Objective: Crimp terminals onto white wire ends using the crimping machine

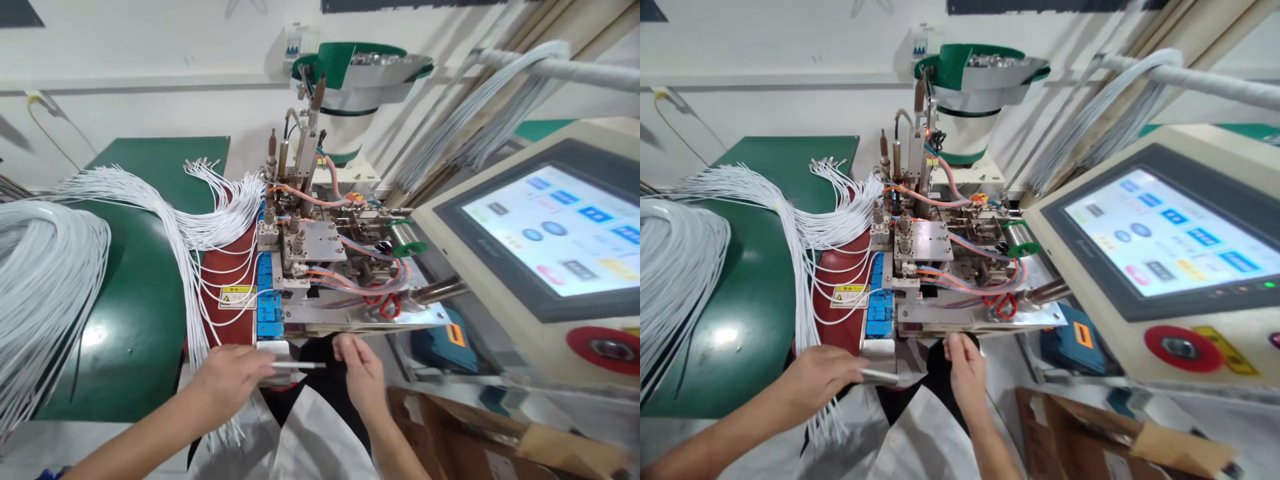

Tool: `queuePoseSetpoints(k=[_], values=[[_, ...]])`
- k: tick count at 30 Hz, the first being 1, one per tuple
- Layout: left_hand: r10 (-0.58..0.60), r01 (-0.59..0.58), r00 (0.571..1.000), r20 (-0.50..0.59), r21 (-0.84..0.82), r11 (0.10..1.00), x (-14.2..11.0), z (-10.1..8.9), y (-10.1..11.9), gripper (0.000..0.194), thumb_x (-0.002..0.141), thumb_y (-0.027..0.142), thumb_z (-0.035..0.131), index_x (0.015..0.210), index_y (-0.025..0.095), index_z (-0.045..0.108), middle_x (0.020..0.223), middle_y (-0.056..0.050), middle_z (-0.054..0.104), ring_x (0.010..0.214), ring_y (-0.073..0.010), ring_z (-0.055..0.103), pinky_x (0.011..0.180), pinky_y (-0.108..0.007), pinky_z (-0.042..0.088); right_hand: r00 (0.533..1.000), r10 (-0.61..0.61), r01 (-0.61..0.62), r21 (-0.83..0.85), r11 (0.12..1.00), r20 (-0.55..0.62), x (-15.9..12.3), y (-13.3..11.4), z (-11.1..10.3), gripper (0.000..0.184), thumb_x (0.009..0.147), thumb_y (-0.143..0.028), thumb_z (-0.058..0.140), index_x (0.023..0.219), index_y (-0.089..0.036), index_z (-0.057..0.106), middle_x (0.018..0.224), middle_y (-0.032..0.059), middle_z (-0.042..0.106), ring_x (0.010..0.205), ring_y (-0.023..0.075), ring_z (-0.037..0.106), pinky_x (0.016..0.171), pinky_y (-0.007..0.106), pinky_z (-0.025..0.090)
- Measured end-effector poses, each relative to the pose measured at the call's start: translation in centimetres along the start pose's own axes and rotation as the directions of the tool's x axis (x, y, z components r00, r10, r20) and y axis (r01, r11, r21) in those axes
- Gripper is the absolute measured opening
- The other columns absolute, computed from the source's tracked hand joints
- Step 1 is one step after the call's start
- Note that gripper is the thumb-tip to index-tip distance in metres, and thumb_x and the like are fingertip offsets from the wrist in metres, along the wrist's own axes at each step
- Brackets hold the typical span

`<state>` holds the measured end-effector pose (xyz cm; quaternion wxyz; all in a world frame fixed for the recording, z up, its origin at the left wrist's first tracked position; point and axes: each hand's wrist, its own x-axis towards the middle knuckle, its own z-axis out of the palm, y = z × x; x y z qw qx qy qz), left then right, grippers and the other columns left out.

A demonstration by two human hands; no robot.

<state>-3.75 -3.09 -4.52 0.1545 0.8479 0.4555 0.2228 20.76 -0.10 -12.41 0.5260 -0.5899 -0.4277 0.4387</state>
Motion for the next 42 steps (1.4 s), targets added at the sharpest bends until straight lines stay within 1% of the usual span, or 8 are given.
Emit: queuePoseSetpoints(k=[5,12,17,22,27,31,36,42], values=[[-0.198,0.19,0.978,-0.064,-0.108,0.976,2.1,2.2,0.7,0.023,0.088,0.024,0.044,0.098,0.019,0.064,0.084,-0.004,0.07,0.072,-0.0142,0.066,0.068,-0.024,0.053,0.952,-0.113,0.098,0.067,0.993,0.285,-1.1,-2.9,2.4,0.023,0.074,-0.032,0.061,0.093,-0.02,0.065,0.076,0.0045,0.064,0.065,0.0149,0.057,0.059,0.027,0.048],[-0.333,0.323,0.943,-0.002,-0.238,0.916,2.5,3.1,1.3,0.027,0.085,0.023,0.047,0.106,0.019,0.062,0.095,-0.007,0.068,0.081,-0.017,0.065,0.074,-0.027,0.053,0.933,-0.153,0.154,0.025,0.988,0.327,0.2,-4.2,4.0,0.01,0.077,-0.023,0.058,0.075,-0.02,0.068,0.07,0.0027,0.064,0.062,0.0135,0.059,0.058,0.025,0.049],[-0.58,0.507,0.812,0.07,-0.577,0.641,3.8,3.5,2.1,0.035,0.087,0.034,0.042,0.112,0.014,0.057,0.07,-0.003,0.065,0.061,-0.0128,0.06,0.058,-0.023,0.051,0.838,-0.217,0.232,0.033,0.972,0.501,0.6,-4.9,4.7,0.018,0.082,-0.023,0.051,0.077,-0.02,0.068,0.073,0.004,0.065,0.068,0.0148,0.061,0.065,0.027,0.049],[-0.685,0.571,0.715,0.138,-0.68,0.459,4.7,3.6,1.9,0.023,0.077,0.035,0.057,0.085,0.015,0.065,0.064,-0.001,0.063,0.054,-0.0115,0.057,0.052,-0.022,0.049,0.874,-0.183,0.188,0.034,0.982,0.451,0.6,-4.8,4.9,0.014,0.078,-0.023,0.055,0.07,-0.019,0.066,0.069,0.0034,0.064,0.065,0.0149,0.059,0.06,0.026,0.048],[-0.594,0.519,0.804,0.04,-0.537,0.665,4.3,3.8,1.7,0.015,0.081,0.027,0.053,0.082,0.018,0.065,0.073,-0.002,0.069,0.065,-0.014,0.063,0.06,-0.024,0.053,0.881,-0.237,0.289,-0.071,0.955,0.409,0.7,-5.0,4.9,0.013,0.075,-0.019,0.056,0.063,-0.018,0.062,0.062,0.0016,0.06,0.058,0.0135,0.056,0.055,0.024,0.045],[-0.238,0.228,0.947,-0.216,-0.068,0.971,3.3,4.6,1.3,0.026,0.087,0.017,0.04,0.106,0.014,0.059,0.09,-0.009,0.069,0.079,-0.0183,0.065,0.072,-0.03,0.055,0.886,-0.264,0.347,-0.168,0.923,0.381,0.8,-5.1,5.3,0.018,0.074,-0.018,0.054,0.057,-0.018,0.057,0.055,-0.0007,0.054,0.052,0.0118,0.05,0.051,0.023,0.042],[0.066,0.013,0.979,-0.193,0.381,0.925,2.2,5.0,1.2,0.036,0.084,0.007,0.03,0.112,0.007,0.054,0.095,-0.015,0.067,0.085,-0.0213,0.064,0.072,-0.032,0.055,0.898,-0.239,0.338,-0.234,0.911,0.37,0.8,-5.0,5.8,0.023,0.074,-0.022,0.054,0.052,-0.018,0.054,0.05,-0.0023,0.05,0.048,0.0109,0.047,0.048,0.022,0.039],[-0.003,0.079,0.96,-0.28,0.26,0.963,2.5,4.8,0.9,0.029,0.085,0.01,0.037,0.103,0.011,0.059,0.084,-0.012,0.068,0.075,-0.0199,0.064,0.068,-0.032,0.055,0.903,-0.197,0.311,-0.266,0.912,0.381,0.9,-5.4,6.0,0.02,0.073,-0.021,0.055,0.053,-0.018,0.054,0.053,-0.0019,0.051,0.051,0.0109,0.047,0.051,0.022,0.038]])
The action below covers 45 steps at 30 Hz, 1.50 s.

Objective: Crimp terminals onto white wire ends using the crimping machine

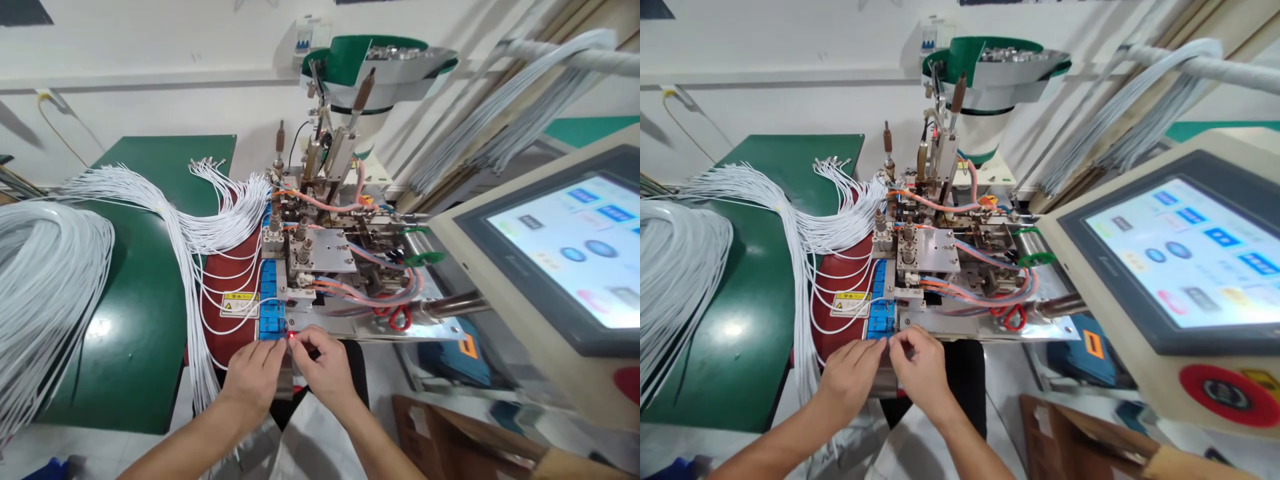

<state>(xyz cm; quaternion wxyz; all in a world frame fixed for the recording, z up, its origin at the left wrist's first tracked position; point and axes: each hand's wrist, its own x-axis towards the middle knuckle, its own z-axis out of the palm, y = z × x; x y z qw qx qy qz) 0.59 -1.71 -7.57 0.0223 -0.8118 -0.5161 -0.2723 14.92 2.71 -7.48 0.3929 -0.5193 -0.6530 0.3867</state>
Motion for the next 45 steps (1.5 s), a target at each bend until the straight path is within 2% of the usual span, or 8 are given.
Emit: queuePoseSetpoints(k=[3,6,8,11,27,36,41,45], values=[[-0.256,0.256,0.966,0.035,-0.273,0.927,0.5,0.0,-0.1,0.02,0.085,0.017,0.045,0.093,0.016,0.064,0.081,-0.007,0.069,0.072,-0.016,0.064,0.069,-0.027,0.054,0.995,0.087,-0.094,0.196,0.976,0.041,0.0,0.0,0.0,0.019,0.076,-0.025,0.054,0.059,-0.018,0.059,0.057,-0.001,0.054,0.054,0.0112,0.049,0.054,0.023,0.04],[-0.528,0.552,0.824,0.206,-0.498,0.668,0.8,-0.2,0.0,0.016,0.082,0.023,0.052,0.087,0.017,0.066,0.077,-0.004,0.068,0.063,-0.0122,0.063,0.062,-0.022,0.052,0.98,0.186,-0.2,0.411,0.89,0.074,-0.2,0.4,0.3,0.015,0.077,-0.027,0.054,0.07,-0.017,0.064,0.064,0.0004,0.059,0.058,0.0118,0.052,0.056,0.023,0.043],[-0.606,0.659,0.729,0.318,-0.563,0.499,1.0,-0.3,0.1,0.016,0.081,0.024,0.053,0.085,0.015,0.066,0.07,-0.003,0.067,0.057,-0.011,0.061,0.057,-0.02,0.051,0.978,0.2,-0.207,0.463,0.862,0.066,-0.3,0.8,0.6,0.011,0.074,-0.025,0.057,0.073,-0.018,0.066,0.067,0.0012,0.06,0.062,0.0127,0.054,0.059,0.024,0.044],[-0.625,0.715,0.659,0.418,-0.606,0.349,1.1,-0.4,0.2,0.017,0.079,0.025,0.054,0.083,0.013,0.065,0.061,-0.001,0.063,0.054,-0.0107,0.058,0.054,-0.02,0.048,0.983,0.17,-0.181,0.457,0.871,0.065,-0.4,1.0,0.9,0.008,0.073,-0.023,0.06,0.074,-0.018,0.066,0.072,0.0025,0.061,0.067,0.0138,0.056,0.062,0.025,0.045],[-0.558,0.755,0.577,0.597,-0.65,0.086,2.0,-0.6,0.5,0.023,0.078,0.031,0.051,0.064,0.013,0.055,0.057,0.001,0.051,0.049,-0.0078,0.044,0.051,-0.02,0.037,0.997,0.02,-0.05,0.425,0.904,0.075,-0.4,1.1,1.0,0.009,0.078,-0.02,0.055,0.071,-0.018,0.06,0.071,0.0015,0.056,0.067,0.0126,0.054,0.062,0.025,0.044],[-0.4,0.751,0.596,0.696,-0.659,-0.028,1.6,-0.8,0.0,0.03,0.08,0.036,0.05,0.061,0.013,0.051,0.054,0.003,0.045,0.045,-0.0054,0.036,0.046,-0.019,0.027,0.964,-0.111,0.006,0.396,0.918,0.243,0.5,1.1,-0.4,0.009,0.079,-0.019,0.055,0.072,-0.018,0.061,0.073,0.0022,0.057,0.068,0.0121,0.055,0.064,0.025,0.046],[-0.396,0.802,0.565,0.724,-0.595,0.057,1.4,-1.2,-0.2,0.031,0.08,0.036,0.05,0.059,0.014,0.051,0.048,0.005,0.041,0.043,-0.0054,0.032,0.044,-0.019,0.023,0.941,-0.186,0.111,0.264,0.958,0.283,1.0,0.4,-1.4,0.011,0.077,-0.017,0.055,0.067,-0.018,0.06,0.066,0.001,0.057,0.062,0.0113,0.053,0.059,0.023,0.044],[-0.493,0.824,0.538,0.684,-0.55,0.137,1.4,-1.4,0.2,0.023,0.078,0.033,0.052,0.066,0.014,0.055,0.047,0.005,0.043,0.044,-0.0065,0.036,0.046,-0.019,0.028,0.98,-0.156,0.142,0.116,0.983,0.127,0.2,-0.4,-0.7,0.012,0.074,-0.015,0.054,0.062,-0.018,0.057,0.06,0.0002,0.056,0.058,0.0113,0.051,0.055,0.023,0.042]])
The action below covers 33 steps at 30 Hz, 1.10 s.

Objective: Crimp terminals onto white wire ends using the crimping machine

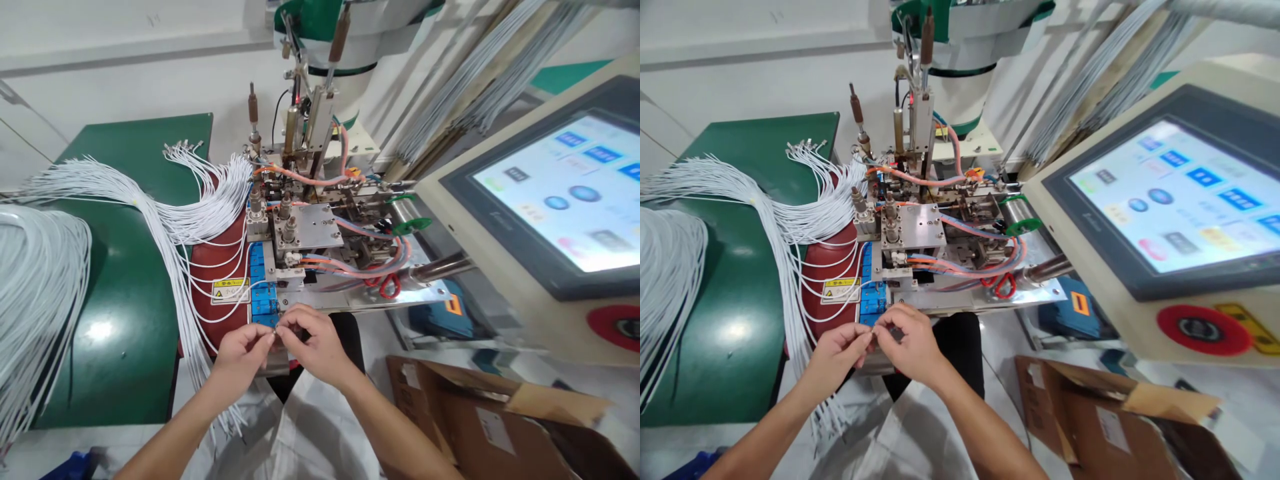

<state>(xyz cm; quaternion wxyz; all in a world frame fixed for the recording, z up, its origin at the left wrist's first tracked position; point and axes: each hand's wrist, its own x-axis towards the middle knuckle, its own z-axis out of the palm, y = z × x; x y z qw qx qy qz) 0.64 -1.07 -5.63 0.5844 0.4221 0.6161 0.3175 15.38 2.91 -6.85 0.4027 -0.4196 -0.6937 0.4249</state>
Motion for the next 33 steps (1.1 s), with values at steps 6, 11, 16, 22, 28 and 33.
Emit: queuePoseSetpoints(k=[6,11,16,22,28,33], values=[[0.078,-0.087,0.98,-0.182,-0.043,0.995,-0.4,1.4,-0.4,0.022,0.079,0.035,0.051,0.074,0.014,0.057,0.055,0.003,0.051,0.051,-0.0088,0.046,0.051,-0.019,0.037,0.953,0.164,-0.152,0.065,0.986,-0.256,-1.2,-0.5,2.5,0.016,0.076,-0.018,0.051,0.06,-0.018,0.052,0.06,-0.0002,0.053,0.057,0.0111,0.05,0.054,0.024,0.042],[0.106,-0.105,0.986,-0.128,0.018,0.994,-0.4,0.8,-0.5,0.023,0.079,0.036,0.051,0.076,0.015,0.059,0.052,0.005,0.047,0.049,-0.0087,0.043,0.049,-0.019,0.035,0.995,0.051,-0.05,0.006,0.999,-0.084,-0.5,-0.5,0.8,0.013,0.076,-0.018,0.052,0.063,-0.019,0.055,0.063,0.0007,0.055,0.058,0.0113,0.05,0.053,0.023,0.041],[0.181,-0.193,0.981,0.076,0.214,0.958,-0.3,-0.9,0.1,0.018,0.08,0.028,0.049,0.073,0.016,0.061,0.059,0.002,0.054,0.055,-0.0095,0.046,0.053,-0.019,0.036,0.977,-0.016,0.029,-0.063,0.998,0.212,0.5,-0.9,-1.5,0.011,0.072,-0.012,0.051,0.064,-0.019,0.055,0.062,-0.001,0.054,0.058,0.0104,0.048,0.054,0.022,0.04],[0.281,-0.247,0.955,-0.099,0.262,0.933,-0.4,-0.1,-0.2,0.018,0.081,0.026,0.048,0.077,0.016,0.062,0.067,0.0,0.06,0.061,-0.0109,0.051,0.059,-0.019,0.041,0.997,0.043,-0.048,-0.082,0.995,-0.064,-0.4,-0.7,0.8,0.017,0.074,-0.015,0.05,0.058,-0.019,0.051,0.057,-0.001,0.049,0.055,0.0116,0.046,0.052,0.024,0.037],[0.239,-0.217,0.949,-0.208,0.124,0.968,-0.2,0.8,-1.2,0.021,0.081,0.032,0.052,0.081,0.014,0.062,0.07,-0.002,0.061,0.061,-0.0111,0.054,0.057,-0.019,0.043,0.984,0.043,-0.041,0.018,0.999,-0.175,-1.5,0.3,2.2,0.016,0.077,-0.018,0.05,0.062,-0.019,0.055,0.062,0.001,0.054,0.058,0.0129,0.05,0.055,0.025,0.041],[0.185,-0.173,0.967,-0.175,0.078,0.982,0.1,0.7,-1.3,0.024,0.08,0.032,0.053,0.091,0.014,0.064,0.066,-0.001,0.061,0.055,-0.0094,0.052,0.054,-0.019,0.043,0.956,0.268,-0.232,0.25,0.94,-0.12,-1.1,1.2,1.6,0.009,0.075,-0.025,0.055,0.073,-0.017,0.06,0.068,0.0021,0.057,0.058,0.0123,0.052,0.054,0.025,0.044]])
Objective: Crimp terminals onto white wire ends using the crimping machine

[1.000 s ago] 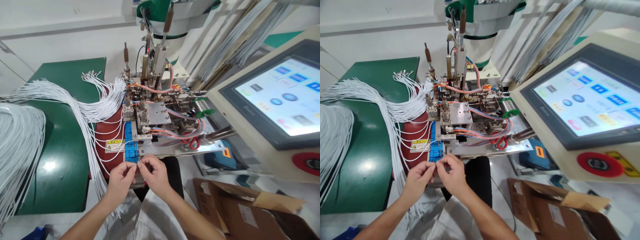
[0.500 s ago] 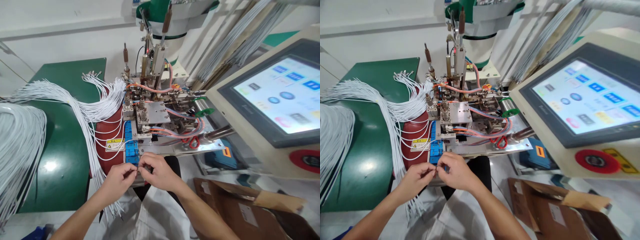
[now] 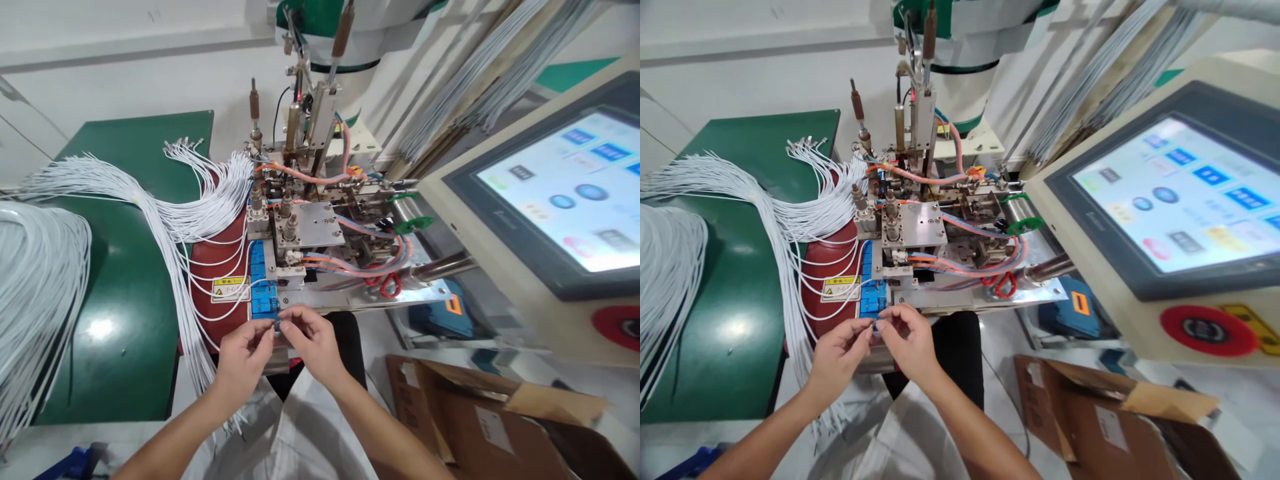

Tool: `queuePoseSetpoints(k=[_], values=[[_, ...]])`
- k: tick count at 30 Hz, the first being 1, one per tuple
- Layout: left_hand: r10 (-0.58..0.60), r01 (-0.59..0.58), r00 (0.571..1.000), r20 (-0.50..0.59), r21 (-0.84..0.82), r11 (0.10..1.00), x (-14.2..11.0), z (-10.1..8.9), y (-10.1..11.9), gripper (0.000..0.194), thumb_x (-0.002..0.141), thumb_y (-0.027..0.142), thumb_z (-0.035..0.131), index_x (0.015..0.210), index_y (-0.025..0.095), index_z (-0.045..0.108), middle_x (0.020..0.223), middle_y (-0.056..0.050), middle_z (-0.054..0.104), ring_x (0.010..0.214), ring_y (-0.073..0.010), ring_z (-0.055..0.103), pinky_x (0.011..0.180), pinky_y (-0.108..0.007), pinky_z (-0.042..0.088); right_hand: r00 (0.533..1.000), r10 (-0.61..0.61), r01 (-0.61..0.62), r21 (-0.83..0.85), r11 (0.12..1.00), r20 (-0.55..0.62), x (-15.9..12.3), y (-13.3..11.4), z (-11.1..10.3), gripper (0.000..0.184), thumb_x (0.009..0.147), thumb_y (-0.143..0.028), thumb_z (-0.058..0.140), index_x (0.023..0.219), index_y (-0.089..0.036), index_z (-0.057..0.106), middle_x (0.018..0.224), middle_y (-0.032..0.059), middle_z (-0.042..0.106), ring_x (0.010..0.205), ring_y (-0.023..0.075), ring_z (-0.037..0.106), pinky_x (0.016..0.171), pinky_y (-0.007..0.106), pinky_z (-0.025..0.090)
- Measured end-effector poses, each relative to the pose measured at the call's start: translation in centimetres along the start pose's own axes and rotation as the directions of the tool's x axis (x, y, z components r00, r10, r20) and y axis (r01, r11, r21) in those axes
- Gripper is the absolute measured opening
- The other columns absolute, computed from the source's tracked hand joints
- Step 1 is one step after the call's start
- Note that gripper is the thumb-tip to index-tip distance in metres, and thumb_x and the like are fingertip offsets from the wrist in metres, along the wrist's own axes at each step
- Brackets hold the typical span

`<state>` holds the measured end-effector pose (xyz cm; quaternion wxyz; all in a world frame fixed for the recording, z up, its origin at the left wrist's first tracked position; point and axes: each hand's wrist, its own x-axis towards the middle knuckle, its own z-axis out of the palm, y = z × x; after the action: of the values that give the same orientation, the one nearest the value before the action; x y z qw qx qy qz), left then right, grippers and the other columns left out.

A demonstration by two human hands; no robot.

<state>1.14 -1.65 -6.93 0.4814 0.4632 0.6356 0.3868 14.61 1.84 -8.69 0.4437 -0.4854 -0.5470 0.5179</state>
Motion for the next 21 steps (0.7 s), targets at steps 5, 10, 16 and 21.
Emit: queuePoseSetpoints(k=[5,10,16,21], values=[[0.012,-0.012,0.999,0.037,-0.003,1.0,-0.1,0.1,-0.3,0.037,0.08,0.031,0.052,0.114,0.017,0.058,0.067,0.0,0.06,0.056,-0.01,0.053,0.055,-0.02,0.044,1.0,-0.007,0.007,-0.002,1.0,0.011,0.2,-0.1,0.1,0.013,0.073,-0.024,0.056,0.062,-0.017,0.058,0.064,0.0017,0.056,0.059,0.0127,0.052,0.053,0.024,0.045],[-0.015,0.016,1.0,0.014,-0.027,1.0,0.1,0.5,-0.5,0.033,0.08,0.031,0.052,0.108,0.015,0.058,0.069,0.0,0.062,0.057,-0.0109,0.056,0.059,-0.022,0.047,0.988,-0.145,0.133,-0.192,0.972,-0.047,-0.2,-0.5,0.2,0.013,0.075,-0.019,0.054,0.063,-0.019,0.057,0.066,0.0021,0.057,0.06,0.013,0.053,0.056,0.025,0.045],[-0.021,0.015,0.998,0.066,0.082,0.996,0.9,-0.3,-0.1,0.034,0.077,0.029,0.055,0.109,0.018,0.054,0.072,-0.001,0.063,0.054,-0.0111,0.055,0.056,-0.023,0.046,0.97,-0.243,0.224,-0.375,0.9,-0.004,0.0,0.5,-0.1,0.011,0.081,-0.017,0.045,0.074,-0.019,0.054,0.074,0.0048,0.055,0.068,0.0156,0.053,0.061,0.028,0.044],[0.223,-0.262,0.965,0.139,0.432,0.863,2.2,-2.1,0.1,0.017,0.081,0.021,0.049,0.089,0.021,0.064,0.086,-0.003,0.063,0.075,-0.0152,0.058,0.071,-0.027,0.046,0.989,-0.147,0.133,-0.436,0.89,0.002,1.1,1.6,-0.3,0.014,0.085,-0.021,0.041,0.074,-0.02,0.05,0.071,0.0035,0.053,0.067,0.0159,0.052,0.061,0.027,0.042]])
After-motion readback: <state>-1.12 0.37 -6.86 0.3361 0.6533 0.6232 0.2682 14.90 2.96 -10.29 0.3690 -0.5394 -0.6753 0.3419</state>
